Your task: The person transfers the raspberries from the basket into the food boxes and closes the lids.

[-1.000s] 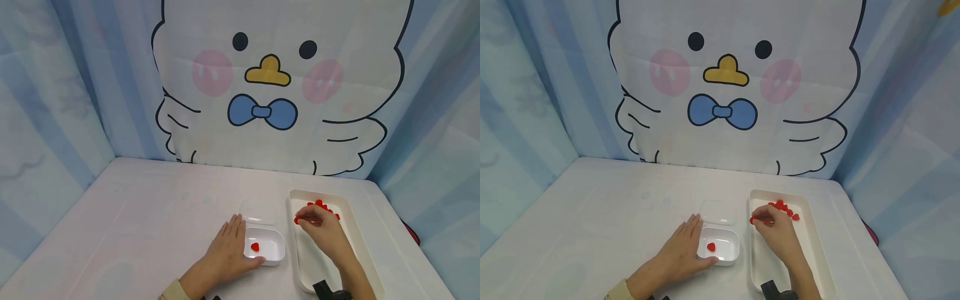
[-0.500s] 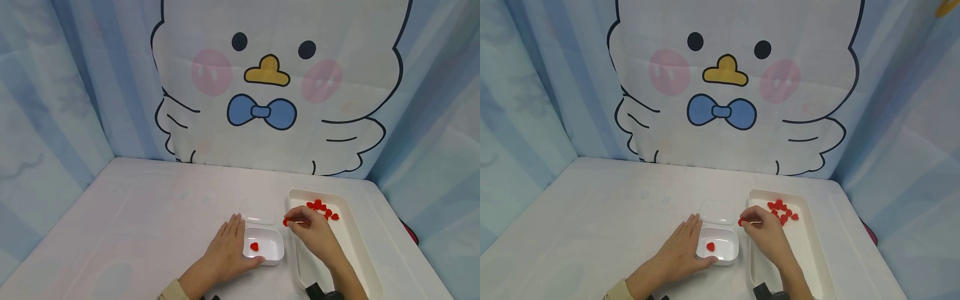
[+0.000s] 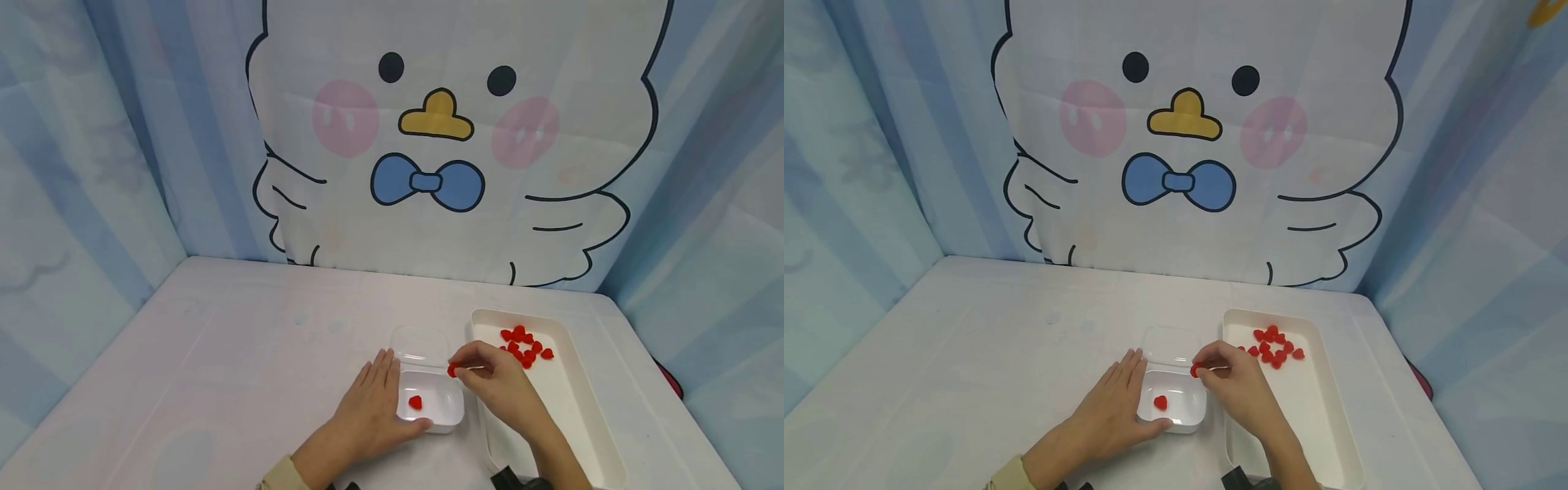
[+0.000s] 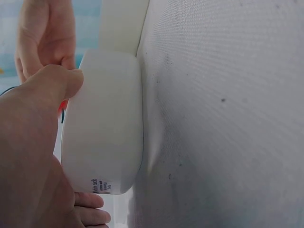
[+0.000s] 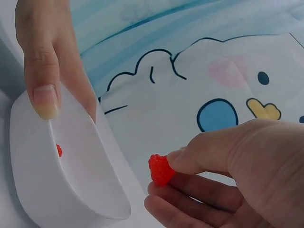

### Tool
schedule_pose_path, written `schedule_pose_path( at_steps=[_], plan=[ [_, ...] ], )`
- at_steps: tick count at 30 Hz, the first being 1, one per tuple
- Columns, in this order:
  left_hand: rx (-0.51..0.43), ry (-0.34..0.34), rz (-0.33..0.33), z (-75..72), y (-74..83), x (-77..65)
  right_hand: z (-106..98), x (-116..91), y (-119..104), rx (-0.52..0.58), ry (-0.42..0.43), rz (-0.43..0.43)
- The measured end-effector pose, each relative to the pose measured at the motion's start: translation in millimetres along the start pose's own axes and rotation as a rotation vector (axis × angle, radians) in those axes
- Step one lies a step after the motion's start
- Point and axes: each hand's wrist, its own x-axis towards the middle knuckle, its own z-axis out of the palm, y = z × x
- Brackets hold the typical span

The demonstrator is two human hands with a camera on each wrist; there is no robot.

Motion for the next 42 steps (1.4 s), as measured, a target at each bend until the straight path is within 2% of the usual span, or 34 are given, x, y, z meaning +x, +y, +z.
schedule_pose_path(
  at_steps=[9, 13, 23, 42],
  plan=[
    [0.023, -0.027, -0.004, -0.6, 1.5, 1.3, 6.2, -1.8, 0.1, -0.054, -0.100, -0.086],
    [0.027, -0.037, -0.007, -1.4, 2.7, 0.9, 8.5, -2.9, 0.9, -0.069, -0.119, -0.103],
    [0.062, -0.004, 0.016, -1.9, 3.5, -1.2, 22.3, -1.8, 1.6, -0.130, -0.105, -0.120],
    [0.043, 0.023, 0.032, -0.1, 0.9, -1.4, 39.4, 0.1, -0.9, -0.245, -0.119, -0.289]
  ],
)
